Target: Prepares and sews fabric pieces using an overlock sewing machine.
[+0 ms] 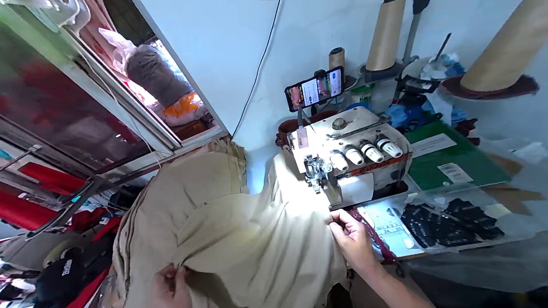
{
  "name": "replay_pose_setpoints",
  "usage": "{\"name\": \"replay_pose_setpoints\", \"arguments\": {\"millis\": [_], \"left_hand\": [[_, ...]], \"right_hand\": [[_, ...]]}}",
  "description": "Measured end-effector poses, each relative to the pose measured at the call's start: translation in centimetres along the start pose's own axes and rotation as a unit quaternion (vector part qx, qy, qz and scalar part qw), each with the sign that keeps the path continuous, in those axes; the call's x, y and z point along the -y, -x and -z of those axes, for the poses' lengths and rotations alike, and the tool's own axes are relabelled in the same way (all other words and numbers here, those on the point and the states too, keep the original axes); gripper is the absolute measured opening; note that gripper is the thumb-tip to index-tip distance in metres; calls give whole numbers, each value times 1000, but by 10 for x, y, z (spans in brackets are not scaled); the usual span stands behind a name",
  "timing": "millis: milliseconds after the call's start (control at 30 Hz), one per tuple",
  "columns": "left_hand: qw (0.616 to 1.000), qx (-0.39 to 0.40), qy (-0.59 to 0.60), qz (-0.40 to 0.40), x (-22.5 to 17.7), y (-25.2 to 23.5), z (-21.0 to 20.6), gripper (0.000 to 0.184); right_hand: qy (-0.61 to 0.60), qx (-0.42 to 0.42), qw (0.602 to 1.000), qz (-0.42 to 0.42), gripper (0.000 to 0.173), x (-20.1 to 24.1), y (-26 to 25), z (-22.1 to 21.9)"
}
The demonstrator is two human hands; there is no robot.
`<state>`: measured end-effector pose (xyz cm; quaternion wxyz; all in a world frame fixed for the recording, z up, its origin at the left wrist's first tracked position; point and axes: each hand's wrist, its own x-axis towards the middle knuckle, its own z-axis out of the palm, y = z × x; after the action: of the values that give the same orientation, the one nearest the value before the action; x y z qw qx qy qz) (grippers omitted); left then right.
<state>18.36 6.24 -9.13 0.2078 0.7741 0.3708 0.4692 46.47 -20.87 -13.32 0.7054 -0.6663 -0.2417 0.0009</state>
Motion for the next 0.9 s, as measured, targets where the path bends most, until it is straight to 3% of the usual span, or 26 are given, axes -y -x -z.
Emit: {"name": "replay_pose_setpoints", "arguments": {"millis": [100,200,267,367,567,700,800,900], "left_hand": [[993,73,-90,1,19,11,-35,43],[971,60,-227,-44,24,27,-61,25],[967,46,-246,-48,26,31,-64,21],[968,44,-244,-45,27,32,-63,20],[963,64,-258,-37,22,32,-61,20],[963,78,-256,-25,19,32,-60,21],[964,84,-251,-18,20,33,-59,22],[964,85,-252,-16,22,32,-60,22]], "right_hand": [[5,45,998,49,21,-9,18,4],[43,99,988,111,23,-21,62,13],[68,159,978,119,24,-33,92,26],[102,215,969,70,25,-57,120,45],[129,189,973,-28,29,-88,141,65],[99,244,958,-116,35,-86,142,65],[105,278,945,-136,43,-82,141,68],[86,242,953,-159,35,-72,143,73]]}}
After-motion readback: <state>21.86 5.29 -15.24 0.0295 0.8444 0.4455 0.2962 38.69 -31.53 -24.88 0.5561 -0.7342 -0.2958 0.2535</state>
